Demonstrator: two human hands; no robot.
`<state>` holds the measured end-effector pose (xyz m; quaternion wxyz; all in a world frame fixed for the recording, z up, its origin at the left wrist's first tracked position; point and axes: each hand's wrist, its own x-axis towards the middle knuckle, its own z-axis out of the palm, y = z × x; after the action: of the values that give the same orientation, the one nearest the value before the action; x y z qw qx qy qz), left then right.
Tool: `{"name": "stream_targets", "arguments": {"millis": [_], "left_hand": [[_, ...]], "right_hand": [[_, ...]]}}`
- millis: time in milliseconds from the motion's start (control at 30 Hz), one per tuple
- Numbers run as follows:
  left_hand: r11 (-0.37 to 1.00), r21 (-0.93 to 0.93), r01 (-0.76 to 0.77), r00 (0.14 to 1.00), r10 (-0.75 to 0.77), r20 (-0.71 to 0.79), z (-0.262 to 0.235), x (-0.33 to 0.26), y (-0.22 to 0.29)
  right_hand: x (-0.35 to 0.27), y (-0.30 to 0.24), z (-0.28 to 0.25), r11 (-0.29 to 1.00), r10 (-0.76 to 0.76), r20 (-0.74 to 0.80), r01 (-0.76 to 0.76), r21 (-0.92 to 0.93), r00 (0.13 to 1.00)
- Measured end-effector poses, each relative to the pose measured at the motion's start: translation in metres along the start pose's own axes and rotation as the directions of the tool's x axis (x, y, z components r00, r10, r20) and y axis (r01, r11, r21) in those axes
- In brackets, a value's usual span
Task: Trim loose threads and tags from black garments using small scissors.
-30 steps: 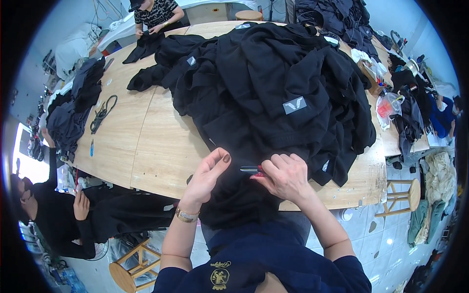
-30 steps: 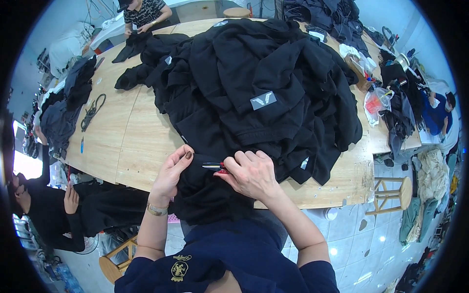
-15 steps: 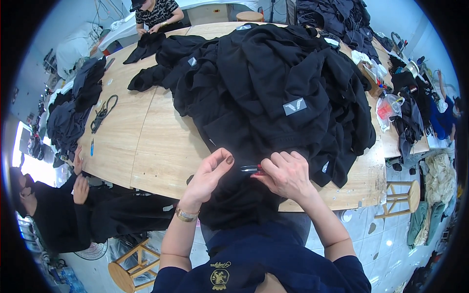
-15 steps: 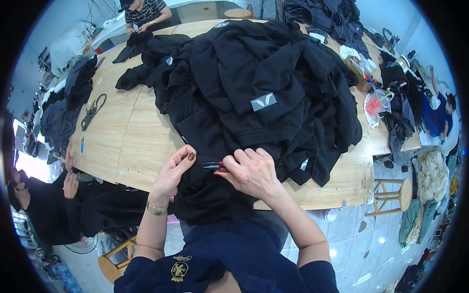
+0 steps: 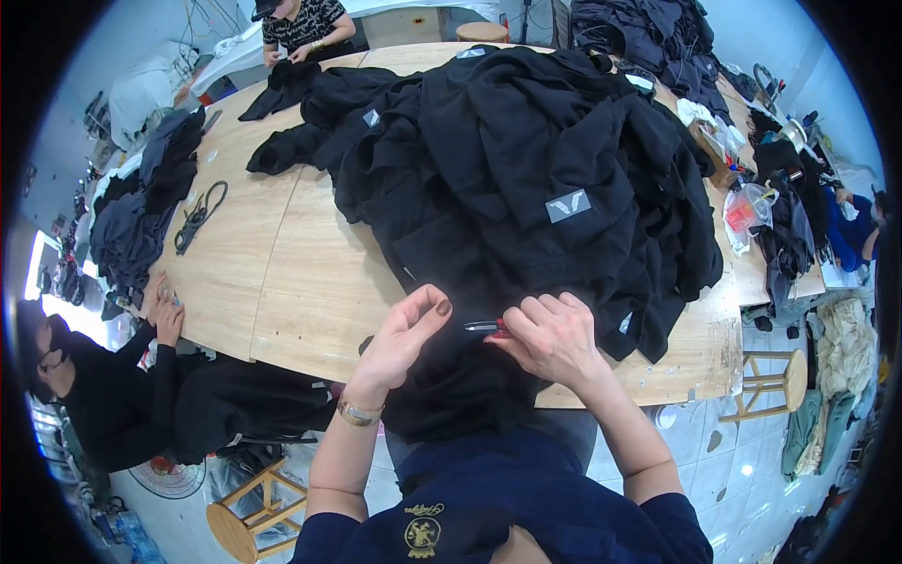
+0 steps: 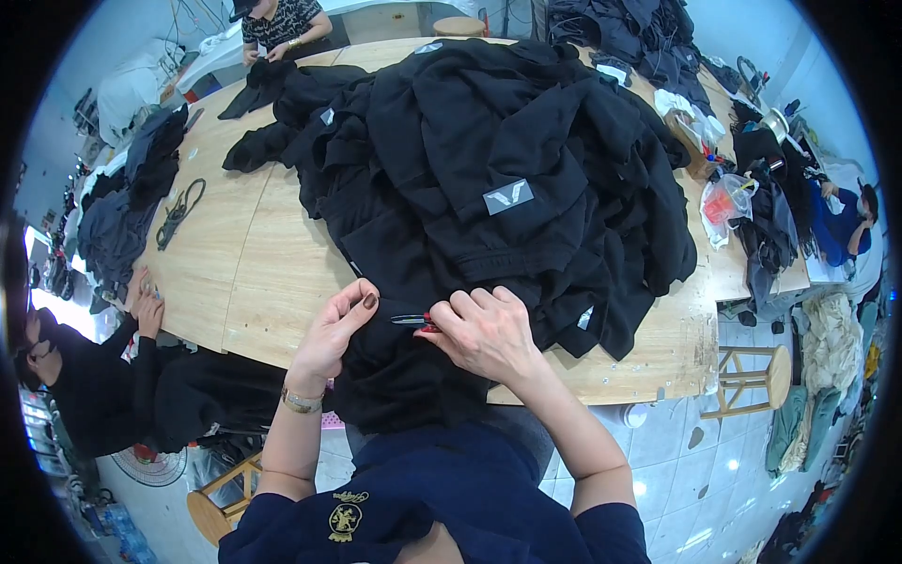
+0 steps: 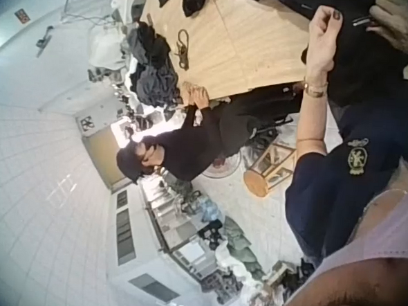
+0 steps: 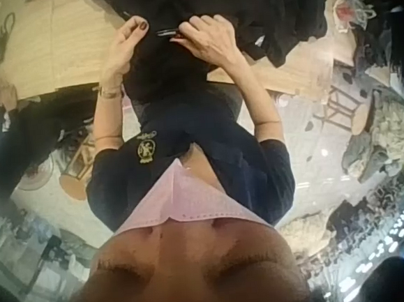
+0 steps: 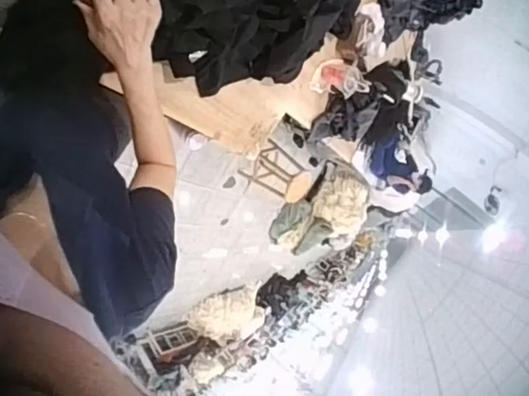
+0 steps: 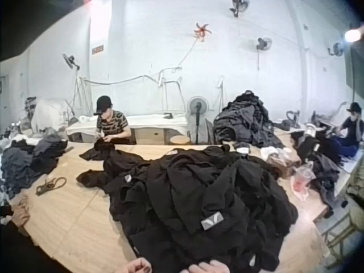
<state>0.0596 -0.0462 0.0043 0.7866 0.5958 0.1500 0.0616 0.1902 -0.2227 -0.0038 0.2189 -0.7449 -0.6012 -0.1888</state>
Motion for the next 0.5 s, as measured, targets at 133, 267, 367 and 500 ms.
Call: {"name": "stream_targets", "arguments": {"millis": [133,267,367,500], "left_hand": [[0.999,0.005,-0.037,0.999,0.037,-0.037,0.0005,0.0,0.0001],[0.999,-0.002,-0.045,0.996,0.045,-0.075,0.0011,-0.001,0.0014],[0.998,-0.057,-0.037,0.997,0.033,-0.066,-0.0009,-0.0009,-0.0003],[0.997,-0.07,-0.027,0.998,0.023,-0.061,-0.0002,-0.0012,0.0013]], "right_hand": [[0.0002,0.0006,0.0018,1.0,-0.001,-0.016,0.001,-0.008,1.0],[0.0013,-0.0002,0.0016,1.0,-0.003,-0.021,0.003,-0.007,1.0],[0.0023,-0.0004,0.0016,1.0,-0.007,-0.021,0.007,-0.003,1.0],[0.0025,0.0004,0.0025,1.0,-0.015,-0.035,0.015,0.005,0.999]]}}
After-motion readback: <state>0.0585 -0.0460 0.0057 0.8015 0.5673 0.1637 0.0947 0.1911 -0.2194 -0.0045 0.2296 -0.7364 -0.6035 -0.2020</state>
